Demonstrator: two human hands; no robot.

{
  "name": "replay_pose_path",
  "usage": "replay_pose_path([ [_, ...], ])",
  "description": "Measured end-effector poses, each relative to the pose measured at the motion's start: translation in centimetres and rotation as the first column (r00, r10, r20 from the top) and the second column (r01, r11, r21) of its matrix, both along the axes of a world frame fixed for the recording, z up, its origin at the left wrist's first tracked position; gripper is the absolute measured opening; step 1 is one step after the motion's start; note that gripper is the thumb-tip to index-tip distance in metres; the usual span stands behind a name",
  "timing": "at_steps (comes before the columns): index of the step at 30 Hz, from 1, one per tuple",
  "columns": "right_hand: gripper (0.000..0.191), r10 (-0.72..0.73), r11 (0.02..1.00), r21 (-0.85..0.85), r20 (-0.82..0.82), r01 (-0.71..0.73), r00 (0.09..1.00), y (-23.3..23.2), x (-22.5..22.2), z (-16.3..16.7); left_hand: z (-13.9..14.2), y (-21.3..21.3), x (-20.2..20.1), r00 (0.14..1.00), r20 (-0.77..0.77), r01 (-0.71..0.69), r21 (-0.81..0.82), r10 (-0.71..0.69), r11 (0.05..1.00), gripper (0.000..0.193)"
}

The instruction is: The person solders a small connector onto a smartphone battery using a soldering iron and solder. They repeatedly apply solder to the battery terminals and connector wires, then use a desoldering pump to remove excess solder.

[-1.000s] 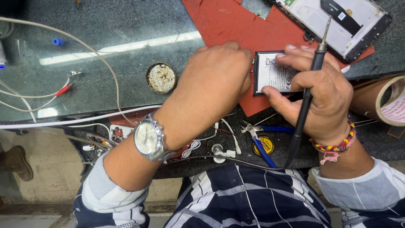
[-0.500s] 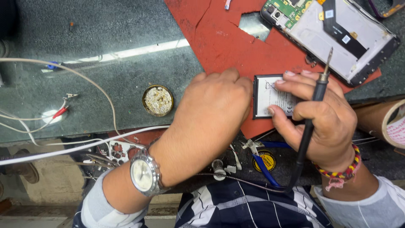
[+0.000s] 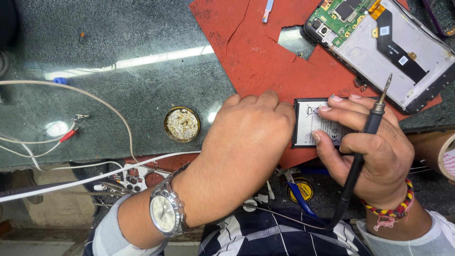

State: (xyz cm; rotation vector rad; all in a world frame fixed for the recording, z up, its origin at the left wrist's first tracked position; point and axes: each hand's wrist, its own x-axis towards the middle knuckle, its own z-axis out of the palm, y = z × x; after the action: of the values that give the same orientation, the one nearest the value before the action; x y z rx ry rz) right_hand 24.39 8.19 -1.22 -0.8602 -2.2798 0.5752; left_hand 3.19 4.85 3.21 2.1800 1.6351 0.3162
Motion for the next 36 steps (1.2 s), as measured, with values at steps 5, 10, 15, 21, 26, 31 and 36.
replay_pose_path([
  [5,0.039,0.000,1.000,0.001,-0.005,0.000,1.000,0.00,-0.04,0.01,0.11,0.03,0.02,1.000,0.021,-0.004,0.002,0.004,1.000,0.007],
  [10,0.038,-0.003,1.000,0.008,0.000,0.003,1.000,0.03,-0.12,-0.02,0.02,0.14,0.00,1.000,0.005,-0.001,-0.016,0.001,1.000,0.009],
  [15,0.038,-0.011,1.000,0.001,-0.011,0.011,1.000,-0.03,-0.13,-0.03,-0.04,0.15,-0.08,1.000,-0.010,0.002,-0.024,-0.002,1.000,0.010],
  [21,0.038,-0.012,1.000,0.011,-0.023,0.013,1.000,0.05,-0.16,-0.08,-0.25,0.16,-0.15,1.000,-0.026,0.004,-0.032,-0.005,0.999,0.010],
  [26,0.038,-0.009,1.000,0.014,-0.022,0.009,1.000,0.07,-0.15,-0.01,-0.40,0.13,-0.16,0.999,-0.035,-0.003,-0.034,0.002,0.999,0.009],
  [31,0.038,-0.009,1.000,0.017,-0.023,0.010,1.000,0.08,-0.13,-0.07,-0.51,0.06,-0.33,1.000,-0.010,-0.004,-0.021,0.003,1.000,0.009],
  [36,0.038,-0.007,1.000,0.027,-0.019,0.007,1.000,0.08,-0.03,-0.17,-0.66,-0.05,-0.36,1.000,0.002,-0.022,-0.022,0.022,1.000,0.009],
])
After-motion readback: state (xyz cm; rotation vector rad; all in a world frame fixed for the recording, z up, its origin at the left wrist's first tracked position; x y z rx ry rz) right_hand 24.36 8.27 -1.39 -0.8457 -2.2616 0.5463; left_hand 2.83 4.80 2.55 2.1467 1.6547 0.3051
